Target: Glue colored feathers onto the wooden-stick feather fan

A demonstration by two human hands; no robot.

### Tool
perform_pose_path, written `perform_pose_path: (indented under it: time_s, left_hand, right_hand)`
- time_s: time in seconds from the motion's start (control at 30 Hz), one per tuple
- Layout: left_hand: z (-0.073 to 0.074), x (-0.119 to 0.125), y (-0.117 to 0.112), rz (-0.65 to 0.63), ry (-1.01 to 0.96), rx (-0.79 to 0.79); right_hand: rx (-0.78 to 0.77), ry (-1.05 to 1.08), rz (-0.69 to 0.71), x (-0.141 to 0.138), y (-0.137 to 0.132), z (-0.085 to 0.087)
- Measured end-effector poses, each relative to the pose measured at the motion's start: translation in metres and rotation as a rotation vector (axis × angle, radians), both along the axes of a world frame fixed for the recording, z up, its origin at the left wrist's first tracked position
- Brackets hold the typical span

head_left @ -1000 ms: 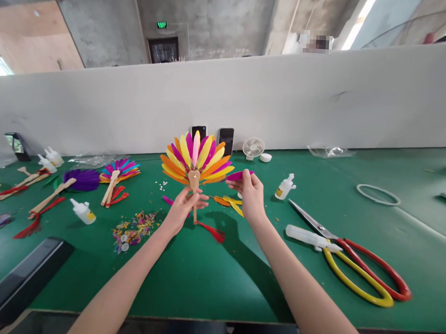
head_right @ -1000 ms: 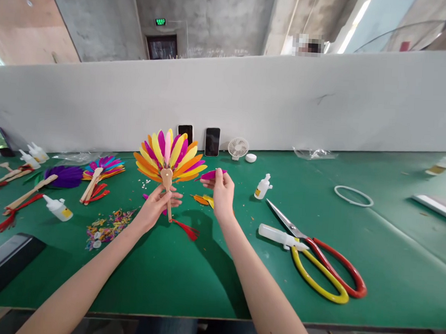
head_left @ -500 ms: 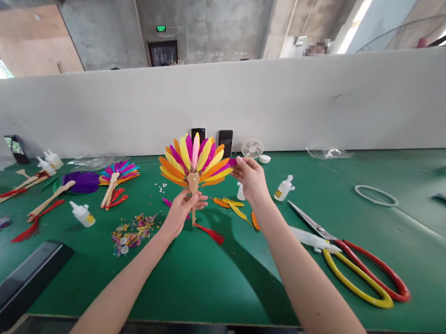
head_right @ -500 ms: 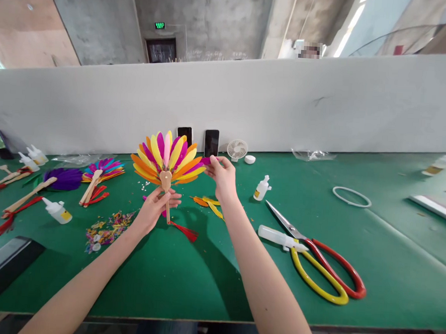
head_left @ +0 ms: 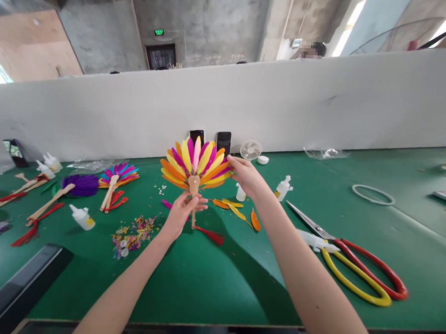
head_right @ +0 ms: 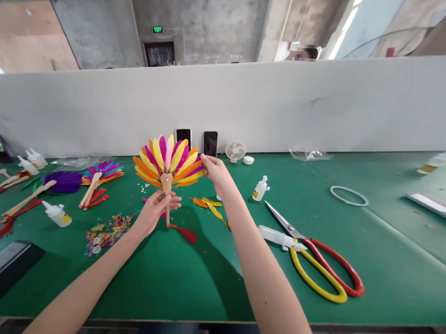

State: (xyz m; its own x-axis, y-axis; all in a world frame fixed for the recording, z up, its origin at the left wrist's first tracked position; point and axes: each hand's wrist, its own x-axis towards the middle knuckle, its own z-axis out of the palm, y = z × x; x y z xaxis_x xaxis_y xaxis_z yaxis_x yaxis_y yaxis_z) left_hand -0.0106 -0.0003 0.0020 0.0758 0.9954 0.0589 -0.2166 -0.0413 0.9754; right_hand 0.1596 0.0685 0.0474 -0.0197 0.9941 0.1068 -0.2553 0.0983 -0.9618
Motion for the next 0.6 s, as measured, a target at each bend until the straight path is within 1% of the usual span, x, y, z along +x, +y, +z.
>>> perform_pose_path:
  time_s: [0.2,0.33,0.47,0.6]
  left_hand:
    - [-0.001,-0.001,0.001,-0.011,-0.004,-0.006]
    - [-0.001,0.001,0.0,-0.019,-0.012,-0.02]
    - [-0.001,0.002,-0.001,-0.024,-0.01,-0.029]
    - [-0.002,0.001,-0.001,-0.026,0.002,-0.029]
  right_hand:
    - [0.023,-0.016,0.043,0.007,0.001,0.004]
    - [0.015,0.007,0.037,0.011,0.002,0.005]
    - [0.017,0.038,0.049,0.013,0.001,0.002]
    - [-0.025,0.08,0.015,0.012,0.002,-0.002]
